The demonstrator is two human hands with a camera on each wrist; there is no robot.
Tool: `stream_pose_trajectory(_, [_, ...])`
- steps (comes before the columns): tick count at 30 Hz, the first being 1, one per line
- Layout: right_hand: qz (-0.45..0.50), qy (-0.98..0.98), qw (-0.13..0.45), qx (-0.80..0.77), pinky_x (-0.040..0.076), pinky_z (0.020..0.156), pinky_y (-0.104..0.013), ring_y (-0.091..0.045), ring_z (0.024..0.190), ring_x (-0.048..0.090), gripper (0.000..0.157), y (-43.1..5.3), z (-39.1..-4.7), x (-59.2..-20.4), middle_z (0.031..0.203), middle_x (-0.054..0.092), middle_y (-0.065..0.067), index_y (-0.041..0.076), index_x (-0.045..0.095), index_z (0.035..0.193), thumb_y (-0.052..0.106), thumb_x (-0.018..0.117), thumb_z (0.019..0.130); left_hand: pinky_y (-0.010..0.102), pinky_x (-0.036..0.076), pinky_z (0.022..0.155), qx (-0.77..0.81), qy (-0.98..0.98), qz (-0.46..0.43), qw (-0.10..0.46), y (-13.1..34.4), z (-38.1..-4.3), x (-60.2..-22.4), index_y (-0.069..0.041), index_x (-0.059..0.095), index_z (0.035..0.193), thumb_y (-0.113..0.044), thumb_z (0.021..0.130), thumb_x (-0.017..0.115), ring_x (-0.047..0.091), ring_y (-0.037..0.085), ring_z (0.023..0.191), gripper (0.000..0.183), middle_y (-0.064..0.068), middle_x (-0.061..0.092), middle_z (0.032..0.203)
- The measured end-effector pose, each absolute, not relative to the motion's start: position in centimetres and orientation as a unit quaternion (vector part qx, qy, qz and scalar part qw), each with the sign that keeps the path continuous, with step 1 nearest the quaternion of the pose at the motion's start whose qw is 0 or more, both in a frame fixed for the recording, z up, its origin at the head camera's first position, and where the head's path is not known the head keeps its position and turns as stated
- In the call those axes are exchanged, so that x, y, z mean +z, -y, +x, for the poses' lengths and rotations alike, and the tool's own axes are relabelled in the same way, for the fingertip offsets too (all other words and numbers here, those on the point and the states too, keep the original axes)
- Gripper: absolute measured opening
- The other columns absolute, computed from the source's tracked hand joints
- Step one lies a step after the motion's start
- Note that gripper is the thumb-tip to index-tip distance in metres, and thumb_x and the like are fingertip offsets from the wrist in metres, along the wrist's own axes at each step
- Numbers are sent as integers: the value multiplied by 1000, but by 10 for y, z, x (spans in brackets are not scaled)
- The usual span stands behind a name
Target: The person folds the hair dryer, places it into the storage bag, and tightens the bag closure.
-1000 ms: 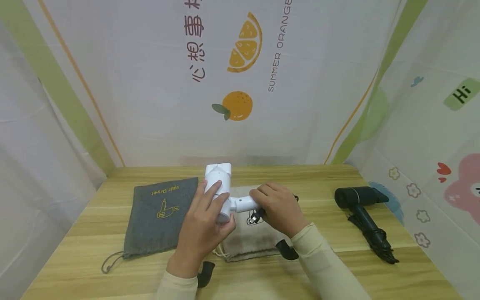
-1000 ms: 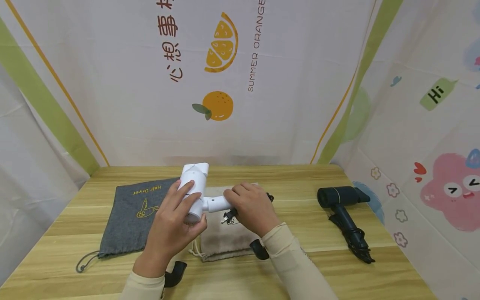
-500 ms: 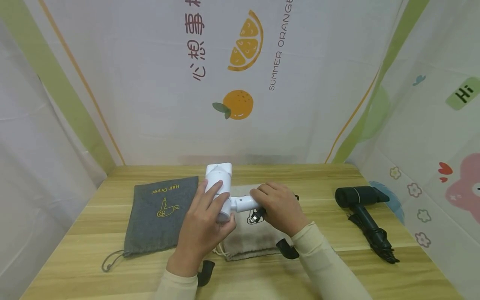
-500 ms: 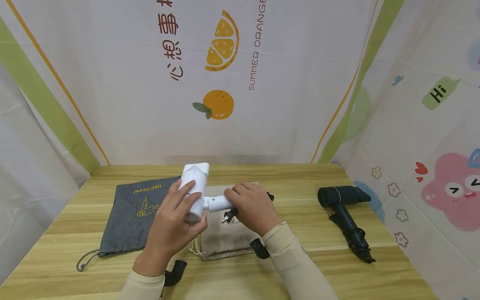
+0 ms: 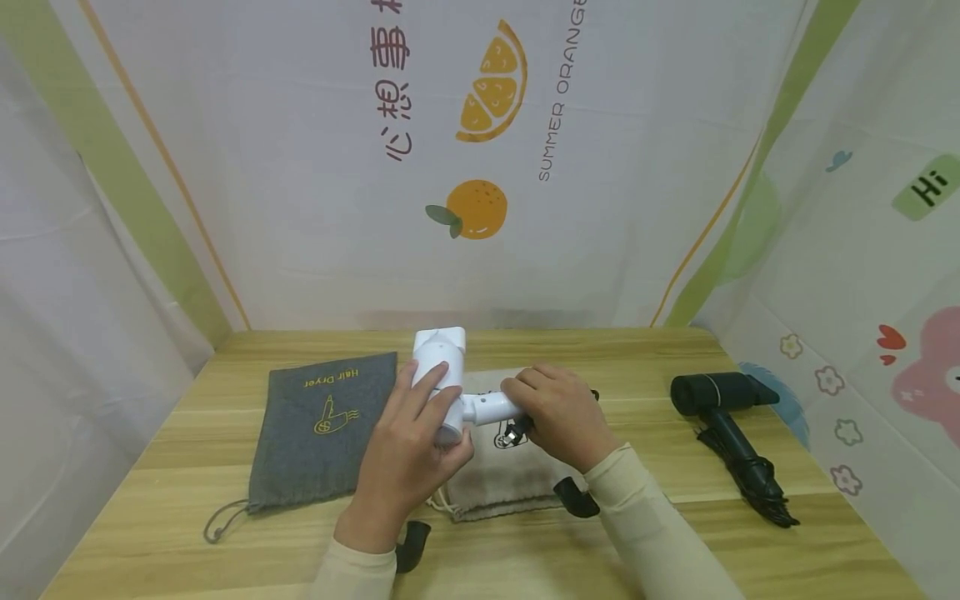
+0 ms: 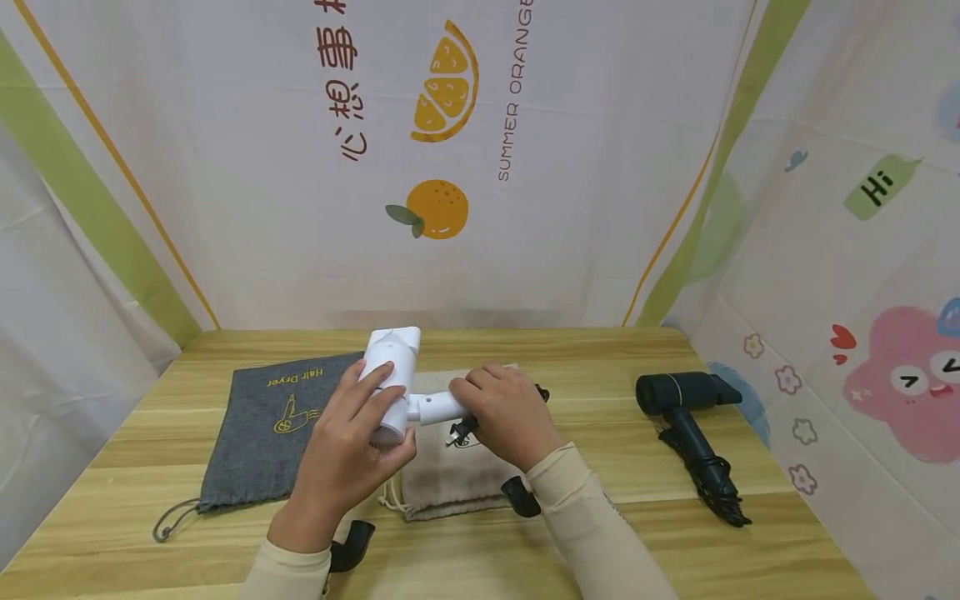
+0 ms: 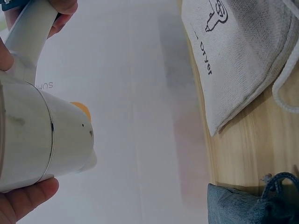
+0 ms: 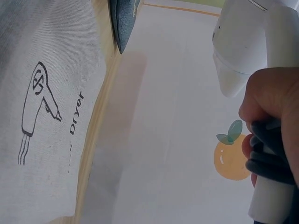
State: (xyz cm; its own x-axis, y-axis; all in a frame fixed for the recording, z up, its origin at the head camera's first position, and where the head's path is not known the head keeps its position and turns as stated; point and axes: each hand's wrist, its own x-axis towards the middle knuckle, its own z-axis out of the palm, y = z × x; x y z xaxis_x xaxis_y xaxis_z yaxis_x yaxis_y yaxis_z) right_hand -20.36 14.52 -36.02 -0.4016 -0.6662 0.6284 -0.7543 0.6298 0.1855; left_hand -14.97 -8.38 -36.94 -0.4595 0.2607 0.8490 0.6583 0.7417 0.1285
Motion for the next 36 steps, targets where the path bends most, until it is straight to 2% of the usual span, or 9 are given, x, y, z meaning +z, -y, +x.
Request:
stream_pose_trajectory(15, [434,829,347,63,54,67,-34,-19,80,62,46,-146,-203,-359,87,67,1,14,63,95,3,87,58,56,51,93,-228,807,-286,464,82,-150,-371,-2,69,107,-16,63,81,54,53,117,47,19,64,126])
stream_pose_trajectory(25, [439,824,352,63,54,66,-34,-19,78,62,45,-148,-203,-359,87,67,1,13,63,96,1,85,59,56,52,91,-228,801,-293,469,82,-151,-369,-2,69,106,-15,64,80,54,53,117,46,18,64,125])
stream_pose_trajectory(36, [443,823,351,61,55,67,-33,-19,79,62,46,-148,-203,-358,88,68,1,14,64,96,0,85,57,53,49,97,-239,816,-291,438,84,-149,-369,-1,69,106,-17,67,77,51,50,122,43,18,64,125])
